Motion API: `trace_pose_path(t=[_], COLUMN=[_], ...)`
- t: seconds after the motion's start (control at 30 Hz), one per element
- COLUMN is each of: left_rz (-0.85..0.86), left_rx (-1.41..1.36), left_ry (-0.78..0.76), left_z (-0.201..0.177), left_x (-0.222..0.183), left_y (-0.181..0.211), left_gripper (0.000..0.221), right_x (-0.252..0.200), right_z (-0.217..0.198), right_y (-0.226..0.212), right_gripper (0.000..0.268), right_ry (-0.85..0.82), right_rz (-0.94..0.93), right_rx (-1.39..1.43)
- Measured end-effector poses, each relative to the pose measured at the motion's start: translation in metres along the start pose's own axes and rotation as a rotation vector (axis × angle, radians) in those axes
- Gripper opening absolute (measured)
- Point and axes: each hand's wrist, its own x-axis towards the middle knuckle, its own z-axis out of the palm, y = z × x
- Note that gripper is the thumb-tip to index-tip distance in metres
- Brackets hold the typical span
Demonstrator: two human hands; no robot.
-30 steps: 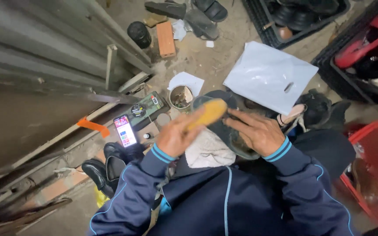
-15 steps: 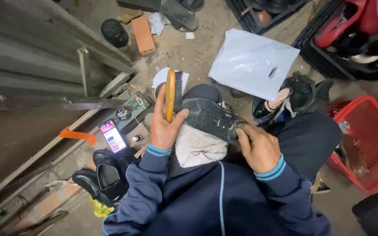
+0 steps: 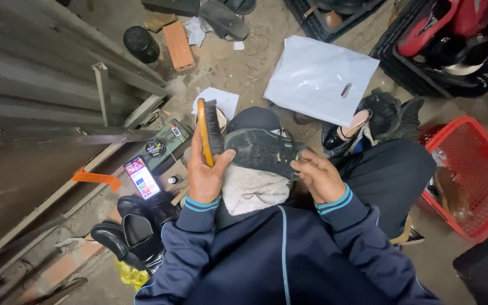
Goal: Cleaning a shoe with a brush and then using a handheld power tool to sand or buff the sole.
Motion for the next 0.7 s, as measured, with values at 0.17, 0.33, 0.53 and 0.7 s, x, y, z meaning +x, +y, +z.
trace_pose_path(t=[0.17,0.33,0.53,0.7], left_rz=[0.007,0.026,-0.008,-0.004], left_rx=[-0.171,-0.186,-0.161,-0.218], left_ry=[-0.005,-0.030,-0.034,0.021], left_z=[-0.015,-0.025,-0.029,-0.025], left_x=[0.001,0.011,0.024,0.027], left_y=[-0.004,-0.007,0.002,0.014], left_gripper=[0.071,0.070,0.071,0.057], right_x=[0.021,-0.019,0.051,0.013], right_z=[-0.020,0.073,0.018,0.101], right_y=[0.026,-0.061,0.027,-0.070], right_gripper=[0.027,0.011,0.017,0.016], right_ry=[-0.186,-0.301,-0.346,-0.349], right_rz=[-0.173,-0.084,0.121,0.181], right_rx=[-0.014,0.164,0.147,0.350])
